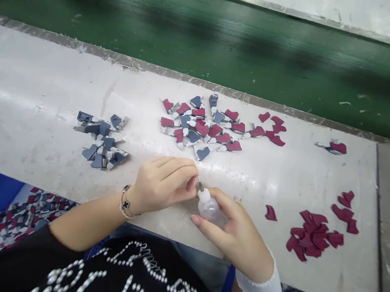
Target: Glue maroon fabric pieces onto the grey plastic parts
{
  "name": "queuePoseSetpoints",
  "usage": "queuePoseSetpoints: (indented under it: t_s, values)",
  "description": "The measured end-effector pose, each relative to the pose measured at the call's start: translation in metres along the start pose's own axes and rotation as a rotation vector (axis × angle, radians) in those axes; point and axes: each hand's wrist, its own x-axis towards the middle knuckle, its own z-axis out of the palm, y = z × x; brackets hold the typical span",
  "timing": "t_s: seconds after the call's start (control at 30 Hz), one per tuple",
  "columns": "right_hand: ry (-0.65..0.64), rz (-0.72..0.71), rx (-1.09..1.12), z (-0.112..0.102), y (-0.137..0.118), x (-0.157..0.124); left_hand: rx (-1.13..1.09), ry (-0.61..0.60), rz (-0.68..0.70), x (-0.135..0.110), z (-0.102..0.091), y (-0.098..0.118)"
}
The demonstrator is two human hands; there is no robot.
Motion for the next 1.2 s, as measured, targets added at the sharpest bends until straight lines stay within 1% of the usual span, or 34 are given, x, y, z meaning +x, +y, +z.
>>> queuePoseSetpoints:
  t_s: [0.1,0.17,0.2,0.23,0.27,0.3,0.33,0.37,0.4,0.43,0.5,0.53,0.6,0.63,0.7,0.77,0.87,1.0,1.13,1.2]
  values:
    - [0.039,0.046,-0.05,0.008,-0.012,-0.006,0.002,-0.026,-0.005,0.0,0.001,-0.002]
    - [0.007,0.056,-0.033,0.011,-0.013,-0.014,0.013,-0.005,-0.055,0.002,-0.003,-0.014]
    - [-0.028,0.059,-0.017,0.013,-0.013,-0.02,0.032,0.037,-0.116,0.004,-0.006,-0.022]
    - [-0.044,0.073,0.007,0.014,-0.012,-0.026,0.055,0.102,-0.206,0.006,-0.009,-0.03]
    - [-0.026,0.105,0.039,0.016,-0.011,-0.031,0.062,0.167,-0.301,0.009,-0.013,-0.037]
    - [0.024,0.15,0.076,0.017,-0.011,-0.037,0.034,0.218,-0.395,0.011,-0.016,-0.042]
    - [0.097,0.2,0.119,0.019,-0.011,-0.042,-0.053,0.228,-0.455,0.012,-0.019,-0.045]
    - [0.177,0.244,0.156,0.02,-0.012,-0.046,-0.192,0.197,-0.523,0.014,-0.021,-0.045]
    - [0.24,0.275,0.178,0.021,-0.013,-0.048,-0.361,0.139,-0.591,0.014,-0.022,-0.042]
    - [0.28,0.284,0.181,0.021,-0.015,-0.05,-0.545,0.056,-0.66,0.015,-0.022,-0.038]
    - [0.287,0.256,0.15,0.021,-0.019,-0.051,-0.883,-0.121,-0.786,0.013,-0.021,-0.029]
    - [0.268,0.231,0.131,0.021,-0.021,-0.051,-1.012,-0.194,-0.819,0.012,-0.02,-0.025]
    - [0.208,0.16,0.111,0.02,-0.023,-0.049,-1.171,-0.289,-0.827,0.009,-0.019,-0.02]
    - [0.193,0.122,0.112,0.019,-0.024,-0.047,-1.208,-0.316,-0.822,0.009,-0.019,-0.018]
    - [0.21,0.076,0.114,0.018,-0.026,-0.045,-1.227,-0.335,-0.815,0.008,-0.02,-0.016]
    - [0.243,0.077,0.121,0.018,-0.029,-0.043,-1.239,-0.345,-0.822,0.009,-0.02,-0.014]
    - [0.233,0.093,0.151,0.017,-0.034,-0.041,-1.269,-0.361,-0.811,0.011,-0.021,-0.012]
    - [0.198,0.054,0.133,0.015,-0.036,-0.037,-1.233,-0.372,-0.77,0.011,-0.022,-0.009]
    - [0.107,-0.041,0.105,0.012,-0.027,-0.036,-1.143,-0.383,-0.713,0.01,-0.023,-0.007]
    - [0.09,-0.051,0.089,0.012,-0.021,-0.037,-1.127,-0.39,-0.673,0.009,-0.024,-0.006]
